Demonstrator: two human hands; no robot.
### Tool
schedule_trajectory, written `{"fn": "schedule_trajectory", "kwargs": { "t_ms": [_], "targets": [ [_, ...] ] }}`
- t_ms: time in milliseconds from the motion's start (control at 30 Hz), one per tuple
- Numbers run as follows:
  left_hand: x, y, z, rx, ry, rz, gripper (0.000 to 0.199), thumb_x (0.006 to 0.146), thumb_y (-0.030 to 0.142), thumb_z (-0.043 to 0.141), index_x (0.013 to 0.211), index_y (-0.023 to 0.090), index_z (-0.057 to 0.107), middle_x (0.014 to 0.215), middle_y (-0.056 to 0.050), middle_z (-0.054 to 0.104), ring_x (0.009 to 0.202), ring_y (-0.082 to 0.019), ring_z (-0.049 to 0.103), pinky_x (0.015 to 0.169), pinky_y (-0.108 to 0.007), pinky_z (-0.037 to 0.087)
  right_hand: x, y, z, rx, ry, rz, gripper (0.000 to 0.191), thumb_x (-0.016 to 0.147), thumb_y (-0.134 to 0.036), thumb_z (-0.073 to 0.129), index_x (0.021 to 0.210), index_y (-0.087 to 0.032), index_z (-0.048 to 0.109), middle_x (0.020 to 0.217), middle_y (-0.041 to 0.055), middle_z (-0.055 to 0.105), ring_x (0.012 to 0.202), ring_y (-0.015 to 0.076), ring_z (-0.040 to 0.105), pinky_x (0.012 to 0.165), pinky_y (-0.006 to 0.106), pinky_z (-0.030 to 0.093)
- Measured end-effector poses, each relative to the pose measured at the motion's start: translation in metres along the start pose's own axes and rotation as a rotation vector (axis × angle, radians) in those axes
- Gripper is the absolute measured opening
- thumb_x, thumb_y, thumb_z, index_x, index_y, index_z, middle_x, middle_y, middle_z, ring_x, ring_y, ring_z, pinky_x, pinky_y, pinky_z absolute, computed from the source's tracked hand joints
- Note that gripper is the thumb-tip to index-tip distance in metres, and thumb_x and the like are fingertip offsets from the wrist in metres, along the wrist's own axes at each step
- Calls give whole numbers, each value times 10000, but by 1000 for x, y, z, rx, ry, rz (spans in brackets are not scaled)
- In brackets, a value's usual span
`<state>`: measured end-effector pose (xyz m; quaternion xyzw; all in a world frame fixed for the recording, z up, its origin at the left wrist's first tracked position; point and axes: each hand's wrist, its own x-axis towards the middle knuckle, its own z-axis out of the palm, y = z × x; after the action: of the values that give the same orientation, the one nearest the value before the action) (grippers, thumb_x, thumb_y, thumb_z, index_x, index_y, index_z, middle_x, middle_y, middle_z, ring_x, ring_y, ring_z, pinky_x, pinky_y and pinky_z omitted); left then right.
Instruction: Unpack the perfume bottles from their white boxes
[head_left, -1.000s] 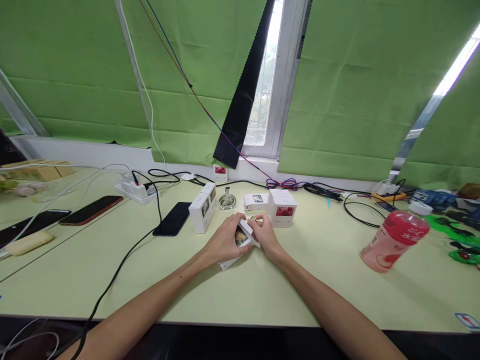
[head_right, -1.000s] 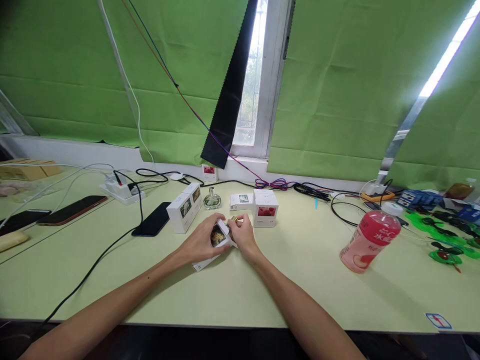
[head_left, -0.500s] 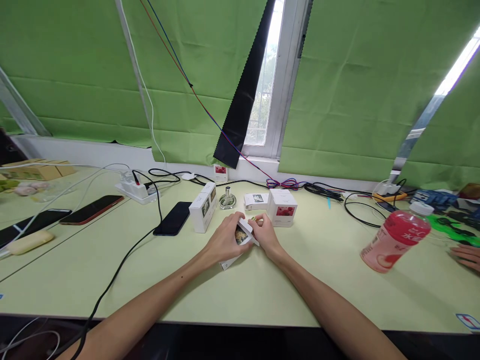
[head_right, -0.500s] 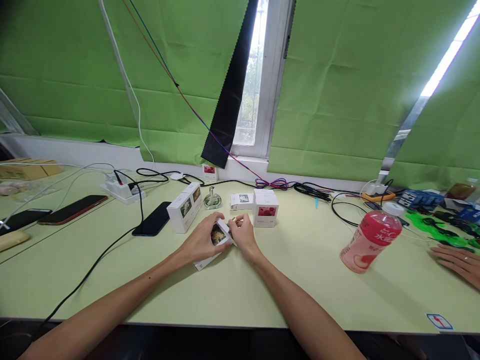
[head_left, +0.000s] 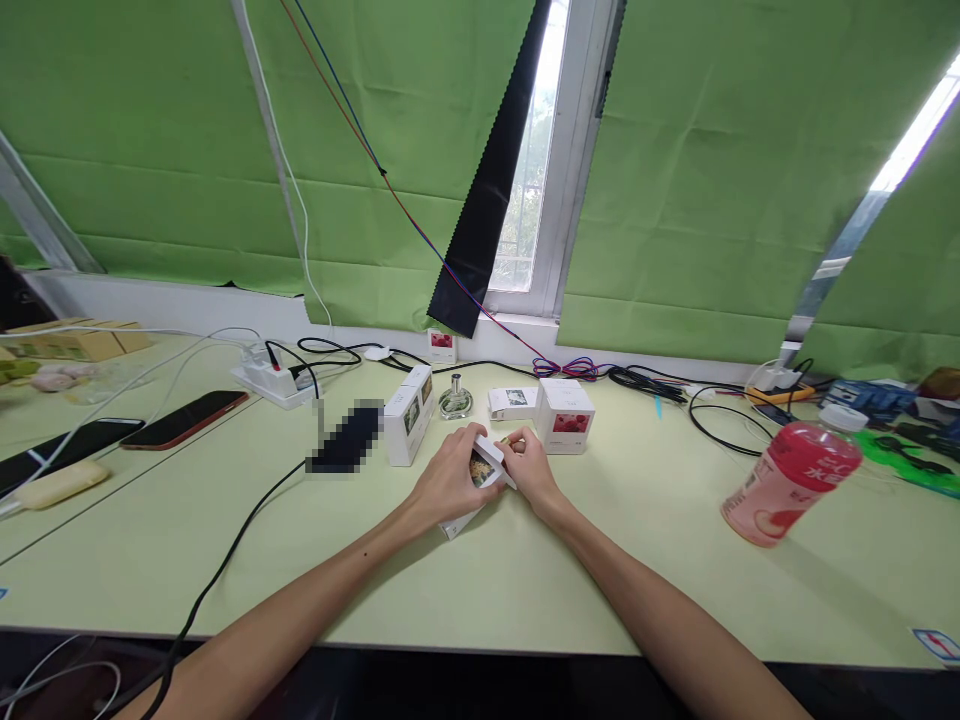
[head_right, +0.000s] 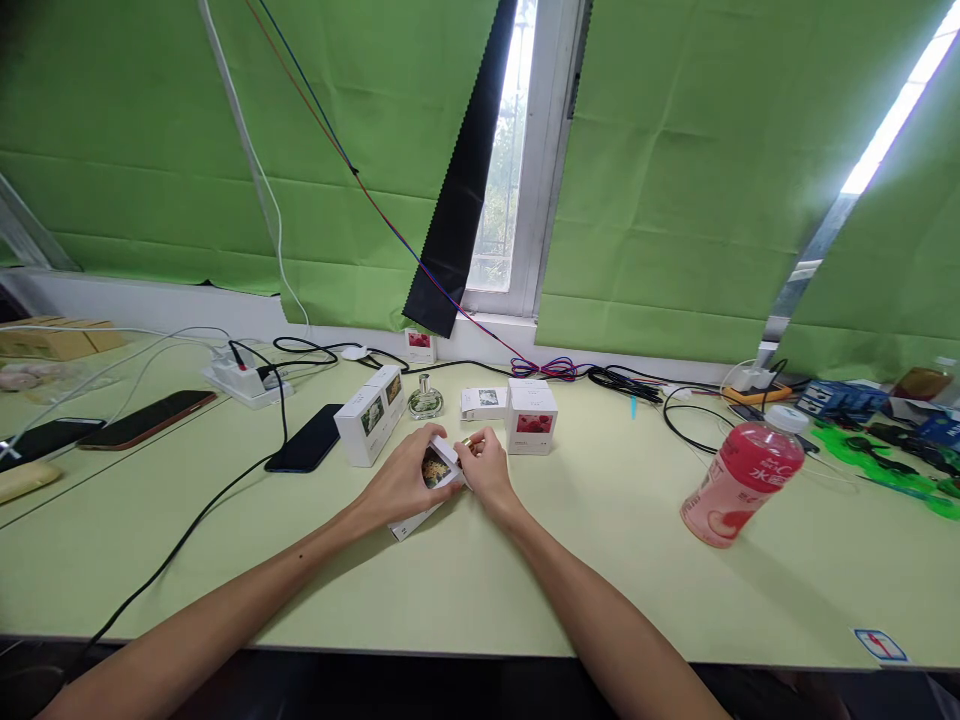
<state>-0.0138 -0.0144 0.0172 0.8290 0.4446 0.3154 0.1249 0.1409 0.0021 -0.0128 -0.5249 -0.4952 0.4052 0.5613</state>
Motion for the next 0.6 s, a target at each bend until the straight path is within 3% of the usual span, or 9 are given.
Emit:
{"fn": "schedule_trajectory", "kwargs": {
  "t_ms": [600],
  "targets": [
    [0,-3,0,-42,-3,28,567,696,397,727,1187,231,497,1159,-93,611,1085,-304,584,846,-403,505,2,9,1,-24,-87,-8,237,678,-389,644,744,-235,476,527,-68,546,508,125,477,491,226,332]
  ]
}}
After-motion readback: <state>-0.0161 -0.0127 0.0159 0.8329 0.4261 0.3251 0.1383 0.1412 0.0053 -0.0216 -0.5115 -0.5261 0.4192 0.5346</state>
